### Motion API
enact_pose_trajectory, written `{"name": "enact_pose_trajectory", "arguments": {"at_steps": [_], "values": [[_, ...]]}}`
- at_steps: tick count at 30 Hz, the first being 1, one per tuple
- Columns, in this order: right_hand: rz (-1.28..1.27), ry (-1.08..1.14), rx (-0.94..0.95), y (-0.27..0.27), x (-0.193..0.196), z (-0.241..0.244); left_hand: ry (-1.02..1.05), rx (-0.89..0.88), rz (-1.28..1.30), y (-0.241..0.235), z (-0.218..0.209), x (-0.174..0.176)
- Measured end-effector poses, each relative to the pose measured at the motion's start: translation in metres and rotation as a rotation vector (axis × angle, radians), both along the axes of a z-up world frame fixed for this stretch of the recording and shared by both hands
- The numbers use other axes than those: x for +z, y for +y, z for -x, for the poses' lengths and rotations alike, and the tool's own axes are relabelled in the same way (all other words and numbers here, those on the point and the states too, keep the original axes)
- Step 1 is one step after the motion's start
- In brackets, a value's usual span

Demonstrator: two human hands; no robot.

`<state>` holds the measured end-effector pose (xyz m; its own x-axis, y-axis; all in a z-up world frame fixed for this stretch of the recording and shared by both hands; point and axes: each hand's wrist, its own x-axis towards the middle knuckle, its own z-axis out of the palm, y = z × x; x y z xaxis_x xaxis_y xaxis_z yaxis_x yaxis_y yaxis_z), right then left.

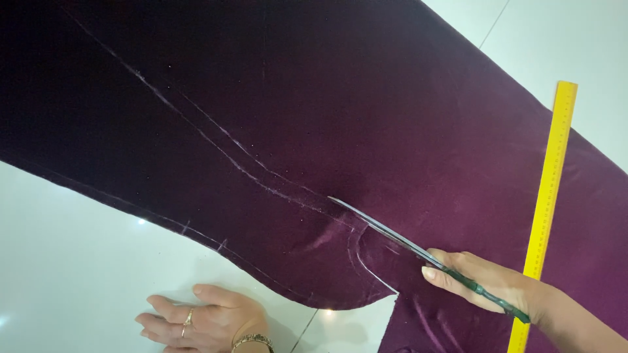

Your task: The person cuts a large piece of dark purple fabric laid on a tiled floor using shears, following chalk lines. They remove cut pieces and continue cutting along marked curves.

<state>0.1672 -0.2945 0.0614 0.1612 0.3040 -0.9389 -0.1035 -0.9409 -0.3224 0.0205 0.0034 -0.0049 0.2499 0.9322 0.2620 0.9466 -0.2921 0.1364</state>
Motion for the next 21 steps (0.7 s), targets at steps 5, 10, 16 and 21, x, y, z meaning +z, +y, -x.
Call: {"name": "enact_pose_trajectory", "arguments": {"at_steps": [5, 10, 16, 21], "values": [[-0.025, -0.055, 0.006, -0.013, -0.014, 0.005, 0.014, -0.001, 0.003, 0.0, 0.0, 0.002], [0.097, -0.056, -0.061, -0.007, -0.01, 0.005, 0.066, -0.003, -0.002, 0.0, 0.002, 0.001], [0.126, -0.07, 0.018, -0.005, -0.003, 0.001, 0.042, 0.004, -0.004, 0.001, 0.003, -0.001], [0.075, -0.013, 0.046, 0.001, -0.002, -0.003, 0.019, -0.045, -0.023, 0.004, 0.005, -0.004]]}}
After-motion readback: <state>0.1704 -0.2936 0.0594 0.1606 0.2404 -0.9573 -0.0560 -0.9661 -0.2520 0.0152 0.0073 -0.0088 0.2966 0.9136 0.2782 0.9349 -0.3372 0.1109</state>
